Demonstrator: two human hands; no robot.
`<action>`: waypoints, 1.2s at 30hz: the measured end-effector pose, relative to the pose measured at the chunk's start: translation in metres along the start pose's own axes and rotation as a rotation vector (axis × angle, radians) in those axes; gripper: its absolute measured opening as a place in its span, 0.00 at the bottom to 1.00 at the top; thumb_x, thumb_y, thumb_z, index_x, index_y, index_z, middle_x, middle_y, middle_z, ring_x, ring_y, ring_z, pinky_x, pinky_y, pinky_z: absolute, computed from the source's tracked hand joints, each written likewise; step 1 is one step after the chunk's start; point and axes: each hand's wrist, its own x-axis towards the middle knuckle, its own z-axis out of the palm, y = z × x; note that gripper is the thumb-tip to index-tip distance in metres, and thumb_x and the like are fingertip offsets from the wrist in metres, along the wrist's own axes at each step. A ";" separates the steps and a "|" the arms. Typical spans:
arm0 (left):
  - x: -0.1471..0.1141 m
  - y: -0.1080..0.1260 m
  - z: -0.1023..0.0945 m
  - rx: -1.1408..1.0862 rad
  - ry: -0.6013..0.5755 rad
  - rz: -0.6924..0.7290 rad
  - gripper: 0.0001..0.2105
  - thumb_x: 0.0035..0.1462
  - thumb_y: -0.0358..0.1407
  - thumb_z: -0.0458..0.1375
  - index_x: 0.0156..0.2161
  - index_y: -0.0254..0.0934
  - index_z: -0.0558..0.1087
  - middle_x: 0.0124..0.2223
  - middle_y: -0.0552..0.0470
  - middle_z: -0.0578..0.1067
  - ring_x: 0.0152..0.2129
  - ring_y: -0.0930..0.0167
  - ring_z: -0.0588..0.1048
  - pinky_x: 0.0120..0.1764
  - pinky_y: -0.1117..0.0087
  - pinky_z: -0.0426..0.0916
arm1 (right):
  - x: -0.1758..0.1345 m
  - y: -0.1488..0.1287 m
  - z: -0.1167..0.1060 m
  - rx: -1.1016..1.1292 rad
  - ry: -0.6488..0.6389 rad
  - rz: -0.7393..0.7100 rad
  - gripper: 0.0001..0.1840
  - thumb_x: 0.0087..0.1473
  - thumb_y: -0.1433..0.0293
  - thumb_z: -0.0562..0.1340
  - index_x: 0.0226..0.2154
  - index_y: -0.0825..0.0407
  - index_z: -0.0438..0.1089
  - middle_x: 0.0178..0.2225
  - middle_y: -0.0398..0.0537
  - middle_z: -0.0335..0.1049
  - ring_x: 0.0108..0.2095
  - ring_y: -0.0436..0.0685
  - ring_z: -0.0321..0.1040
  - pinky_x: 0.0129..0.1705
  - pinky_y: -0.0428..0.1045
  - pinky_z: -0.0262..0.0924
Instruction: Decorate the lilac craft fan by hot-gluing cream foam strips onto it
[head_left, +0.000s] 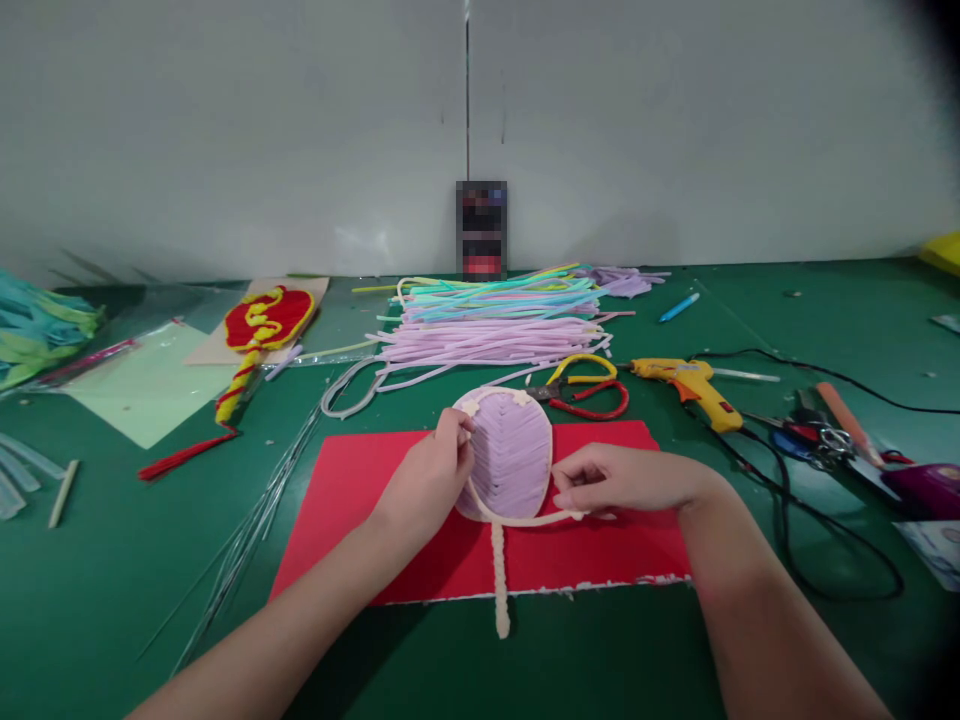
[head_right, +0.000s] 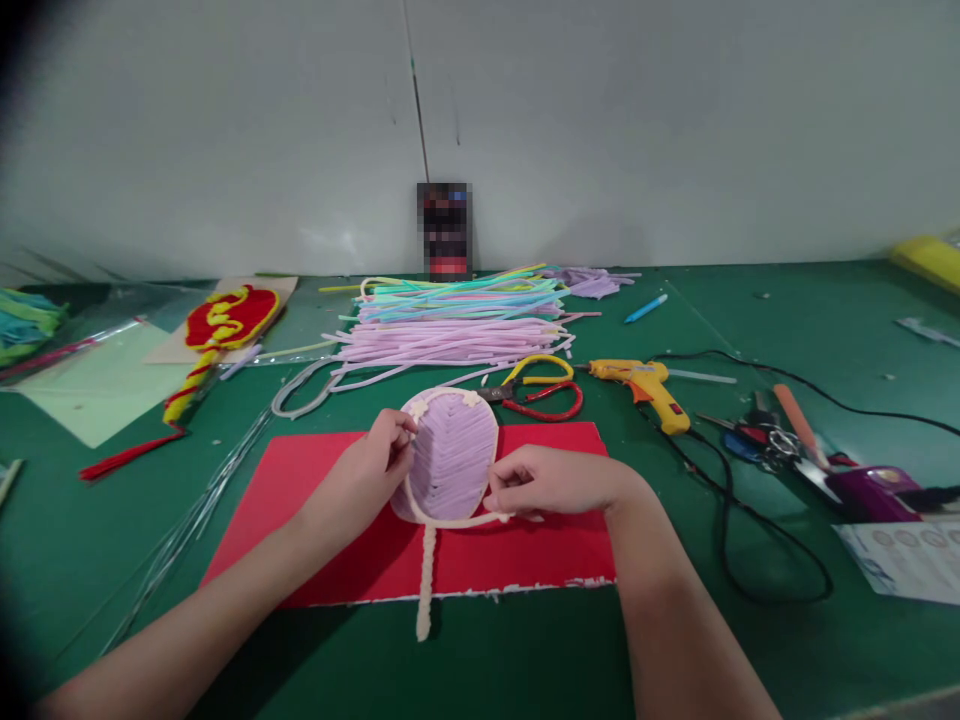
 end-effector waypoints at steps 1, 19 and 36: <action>0.001 -0.001 0.000 -0.011 0.002 0.004 0.08 0.56 0.29 0.45 0.42 0.39 0.59 0.30 0.54 0.67 0.26 0.69 0.71 0.29 0.72 0.61 | 0.000 0.000 0.000 0.002 0.000 -0.002 0.13 0.54 0.63 0.57 0.24 0.54 0.61 0.21 0.39 0.59 0.21 0.45 0.55 0.24 0.44 0.49; 0.001 0.001 0.001 0.130 0.152 -0.101 0.05 0.59 0.39 0.48 0.37 0.41 0.63 0.37 0.49 0.72 0.29 0.66 0.71 0.26 0.71 0.57 | 0.000 0.001 0.000 0.034 0.003 -0.013 0.13 0.55 0.64 0.57 0.24 0.54 0.61 0.22 0.39 0.59 0.21 0.45 0.54 0.24 0.44 0.49; 0.025 -0.014 -0.013 -0.016 0.164 -0.103 0.07 0.54 0.37 0.52 0.29 0.36 0.69 0.32 0.52 0.71 0.31 0.69 0.71 0.36 0.69 0.65 | 0.003 0.009 0.005 0.178 0.011 -0.012 0.15 0.52 0.62 0.61 0.23 0.54 0.60 0.20 0.37 0.58 0.16 0.42 0.52 0.19 0.42 0.45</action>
